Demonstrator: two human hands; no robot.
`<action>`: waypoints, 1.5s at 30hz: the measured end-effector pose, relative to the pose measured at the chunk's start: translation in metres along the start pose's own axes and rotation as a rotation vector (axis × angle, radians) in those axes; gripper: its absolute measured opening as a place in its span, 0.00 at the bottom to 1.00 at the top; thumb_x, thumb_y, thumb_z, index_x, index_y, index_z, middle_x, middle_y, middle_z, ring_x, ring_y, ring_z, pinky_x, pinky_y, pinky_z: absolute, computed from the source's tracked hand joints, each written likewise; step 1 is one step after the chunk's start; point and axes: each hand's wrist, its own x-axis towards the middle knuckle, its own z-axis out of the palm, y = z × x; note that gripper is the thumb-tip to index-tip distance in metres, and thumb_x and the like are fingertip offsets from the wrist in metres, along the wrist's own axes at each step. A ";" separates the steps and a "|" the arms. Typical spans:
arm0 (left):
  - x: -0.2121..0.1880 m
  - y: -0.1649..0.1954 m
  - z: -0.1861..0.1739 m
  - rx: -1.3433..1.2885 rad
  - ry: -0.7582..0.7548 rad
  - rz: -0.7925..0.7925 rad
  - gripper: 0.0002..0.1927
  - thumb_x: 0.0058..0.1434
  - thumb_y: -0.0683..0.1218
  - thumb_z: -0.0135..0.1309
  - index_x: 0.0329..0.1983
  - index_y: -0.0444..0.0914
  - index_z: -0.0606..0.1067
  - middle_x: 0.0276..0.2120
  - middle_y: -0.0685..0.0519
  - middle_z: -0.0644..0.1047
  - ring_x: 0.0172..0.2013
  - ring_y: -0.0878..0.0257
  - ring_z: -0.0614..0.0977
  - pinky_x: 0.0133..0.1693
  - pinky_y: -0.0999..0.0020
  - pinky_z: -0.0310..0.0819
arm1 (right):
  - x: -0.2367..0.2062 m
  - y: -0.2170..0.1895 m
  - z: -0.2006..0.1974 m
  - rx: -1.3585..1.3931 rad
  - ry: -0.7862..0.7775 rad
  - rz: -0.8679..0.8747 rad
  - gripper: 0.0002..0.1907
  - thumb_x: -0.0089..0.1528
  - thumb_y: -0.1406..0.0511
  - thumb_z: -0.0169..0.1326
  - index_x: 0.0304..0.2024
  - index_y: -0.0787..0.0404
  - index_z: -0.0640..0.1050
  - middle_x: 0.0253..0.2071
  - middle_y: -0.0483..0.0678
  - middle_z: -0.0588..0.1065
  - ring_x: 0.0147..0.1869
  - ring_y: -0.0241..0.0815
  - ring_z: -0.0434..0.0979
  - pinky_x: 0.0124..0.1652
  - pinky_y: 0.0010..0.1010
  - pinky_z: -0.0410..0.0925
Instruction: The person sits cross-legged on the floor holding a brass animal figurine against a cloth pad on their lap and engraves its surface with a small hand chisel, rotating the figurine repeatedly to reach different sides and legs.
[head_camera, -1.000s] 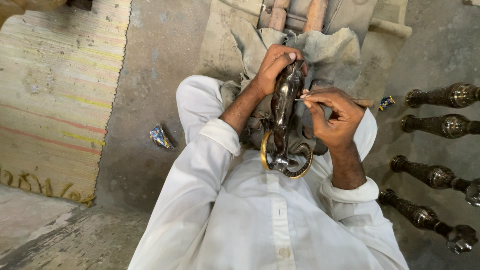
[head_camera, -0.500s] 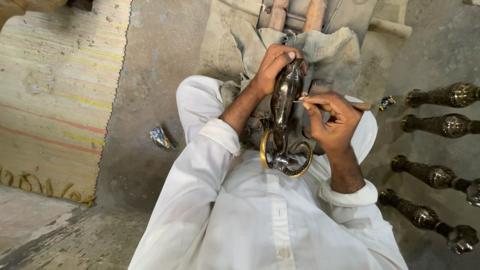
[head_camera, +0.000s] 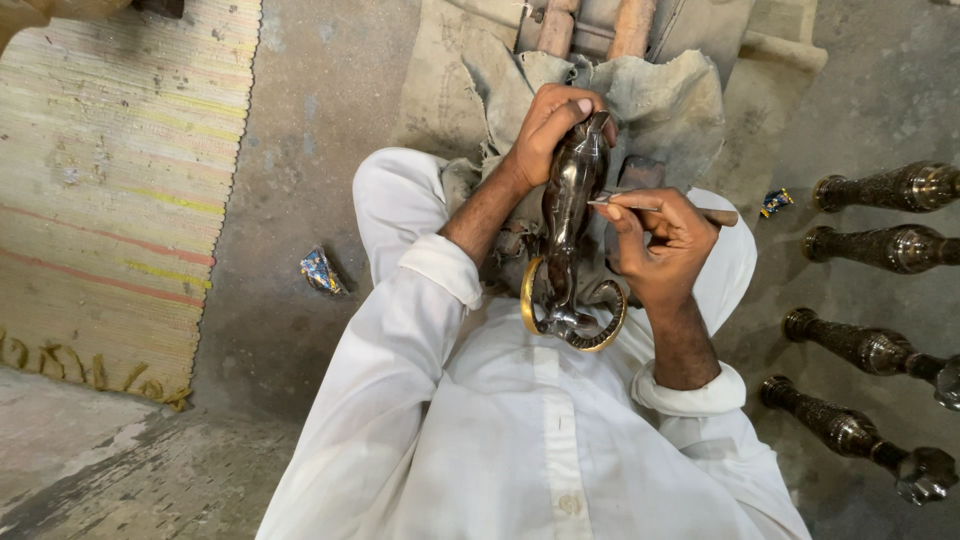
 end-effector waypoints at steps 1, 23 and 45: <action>0.000 0.000 0.000 0.005 0.000 0.002 0.25 0.64 0.52 0.39 0.31 0.28 0.79 0.28 0.42 0.82 0.31 0.56 0.83 0.40 0.62 0.79 | -0.001 0.001 -0.001 0.001 -0.002 0.010 0.04 0.70 0.75 0.59 0.45 0.71 0.77 0.42 0.54 0.82 0.42 0.31 0.80 0.42 0.18 0.71; 0.000 0.002 0.000 0.007 0.000 0.004 0.25 0.63 0.52 0.39 0.30 0.28 0.79 0.28 0.43 0.82 0.32 0.55 0.83 0.40 0.62 0.78 | -0.005 0.017 -0.008 0.005 -0.111 -0.136 0.05 0.67 0.76 0.58 0.45 0.73 0.77 0.47 0.57 0.80 0.54 0.42 0.83 0.56 0.28 0.76; 0.000 0.008 -0.001 0.090 0.009 -0.011 0.25 0.63 0.52 0.38 0.29 0.27 0.78 0.27 0.42 0.81 0.31 0.55 0.83 0.41 0.63 0.77 | 0.043 0.000 -0.004 0.139 0.036 0.099 0.04 0.71 0.74 0.58 0.46 0.72 0.77 0.41 0.53 0.81 0.45 0.37 0.84 0.48 0.27 0.79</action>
